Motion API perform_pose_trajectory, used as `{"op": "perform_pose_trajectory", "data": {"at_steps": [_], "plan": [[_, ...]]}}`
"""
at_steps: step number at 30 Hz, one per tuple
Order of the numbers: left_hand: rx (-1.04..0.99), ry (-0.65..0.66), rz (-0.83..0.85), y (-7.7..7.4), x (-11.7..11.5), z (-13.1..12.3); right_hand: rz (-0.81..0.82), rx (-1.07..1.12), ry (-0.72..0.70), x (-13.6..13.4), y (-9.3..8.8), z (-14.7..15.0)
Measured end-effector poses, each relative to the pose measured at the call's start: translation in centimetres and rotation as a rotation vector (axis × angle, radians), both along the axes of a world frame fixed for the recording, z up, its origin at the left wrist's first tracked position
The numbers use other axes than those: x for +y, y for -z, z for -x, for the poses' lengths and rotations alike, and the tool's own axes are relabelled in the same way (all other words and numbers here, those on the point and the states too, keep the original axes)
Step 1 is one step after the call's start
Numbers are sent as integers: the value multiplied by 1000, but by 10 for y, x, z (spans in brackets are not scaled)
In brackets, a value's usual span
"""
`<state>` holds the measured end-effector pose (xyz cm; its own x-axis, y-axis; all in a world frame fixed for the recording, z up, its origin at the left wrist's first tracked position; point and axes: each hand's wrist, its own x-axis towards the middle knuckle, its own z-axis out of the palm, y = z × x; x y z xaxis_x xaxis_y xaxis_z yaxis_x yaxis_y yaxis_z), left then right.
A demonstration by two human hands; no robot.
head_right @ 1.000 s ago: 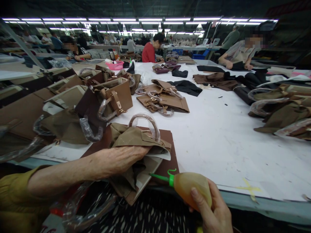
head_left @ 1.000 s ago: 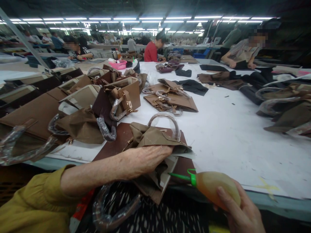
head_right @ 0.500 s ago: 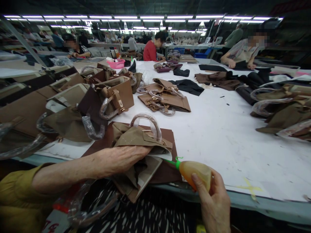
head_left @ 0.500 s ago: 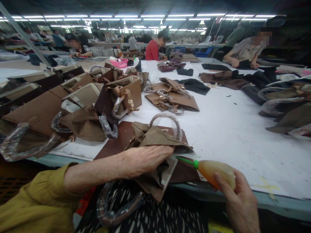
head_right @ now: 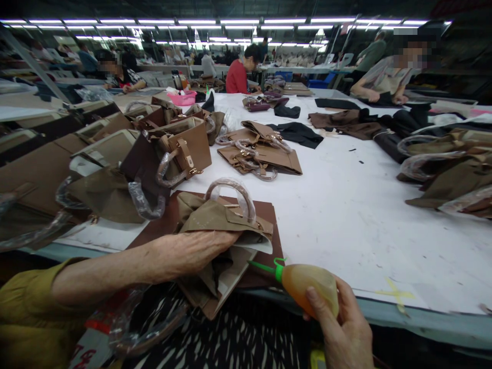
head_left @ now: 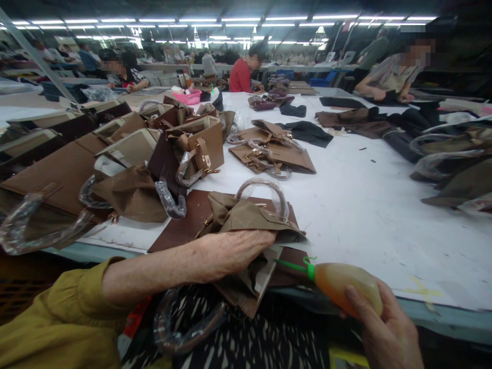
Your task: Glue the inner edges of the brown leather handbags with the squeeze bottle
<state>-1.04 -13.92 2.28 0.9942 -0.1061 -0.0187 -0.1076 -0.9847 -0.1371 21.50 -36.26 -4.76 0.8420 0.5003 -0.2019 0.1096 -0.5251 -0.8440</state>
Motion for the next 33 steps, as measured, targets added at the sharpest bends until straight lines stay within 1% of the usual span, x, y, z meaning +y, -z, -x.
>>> {"op": "perform_pose_trajectory", "data": {"at_steps": [3, 6, 10, 13, 17, 20, 23, 29, 33], "plan": [[-51, 24, -7, 2, 0, 1, -29, 79, -35, -6, 5, 0], [-43, 11, -13, 3, -1, 1, -43, 106, -45, -5, 2, 3], [-23, -1, -23, 0, -2, 0, -52, -19, 51, 11, -9, 9], [-19, 2, 0, -3, -2, -1, -63, -74, 131, 23, -15, 12], [-22, 1, 37, -3, -1, 0, -38, -108, 147, 25, -15, 16], [-25, 7, 52, 1, 1, 2, -44, -50, 123, 18, -11, 15], [-10, 5, 67, 4, 1, 3, -63, 9, 68, 8, -3, 10], [5, -6, 27, -3, -1, 1, -152, 89, 16, -8, 16, 9], [50, -2, 9, -7, -1, 0, -175, 155, 12, -15, 20, 16]]}}
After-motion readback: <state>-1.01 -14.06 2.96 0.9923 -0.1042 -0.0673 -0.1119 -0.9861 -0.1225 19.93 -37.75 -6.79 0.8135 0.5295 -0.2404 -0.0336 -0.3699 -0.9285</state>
